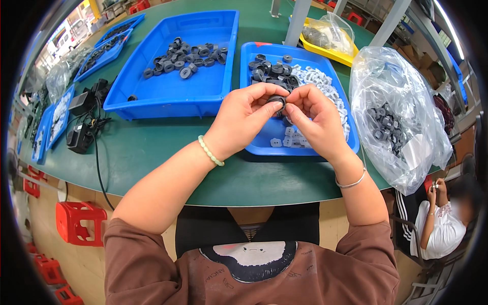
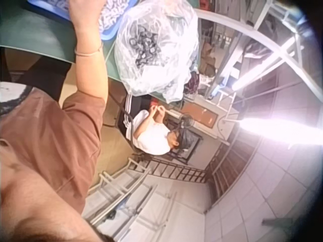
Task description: The person assembles parts by inserting white plastic pieces into grey plastic caps by hand. The person transfers grey plastic caps from a blue bin into the assembly tray and inserts white plastic pieces into them by hand.
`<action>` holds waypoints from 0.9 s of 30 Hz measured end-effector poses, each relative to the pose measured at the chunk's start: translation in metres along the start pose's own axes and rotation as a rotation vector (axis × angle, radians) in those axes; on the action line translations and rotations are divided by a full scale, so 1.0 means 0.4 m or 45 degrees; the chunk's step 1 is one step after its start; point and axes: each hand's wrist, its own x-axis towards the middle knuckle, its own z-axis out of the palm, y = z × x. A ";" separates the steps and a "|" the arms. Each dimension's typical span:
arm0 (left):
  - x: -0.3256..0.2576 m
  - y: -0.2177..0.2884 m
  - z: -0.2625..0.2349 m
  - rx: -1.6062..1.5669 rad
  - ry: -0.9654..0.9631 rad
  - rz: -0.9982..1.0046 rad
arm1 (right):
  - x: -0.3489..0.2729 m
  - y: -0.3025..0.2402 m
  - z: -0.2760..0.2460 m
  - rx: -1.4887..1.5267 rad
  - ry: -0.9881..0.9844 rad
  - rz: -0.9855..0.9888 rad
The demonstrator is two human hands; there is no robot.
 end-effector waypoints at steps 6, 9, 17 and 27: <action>-0.003 -0.007 -0.006 0.259 0.022 0.042 | 0.003 -0.001 0.000 0.036 -0.011 0.056; -0.003 -0.003 0.004 0.247 0.056 0.086 | 0.002 -0.003 0.002 -0.043 -0.013 0.023; 0.002 -0.012 -0.008 -0.262 0.062 -0.165 | 0.009 0.004 -0.009 0.092 0.005 0.222; 0.005 -0.025 -0.007 -0.205 0.010 -0.112 | 0.012 0.019 -0.019 -0.048 -0.068 0.196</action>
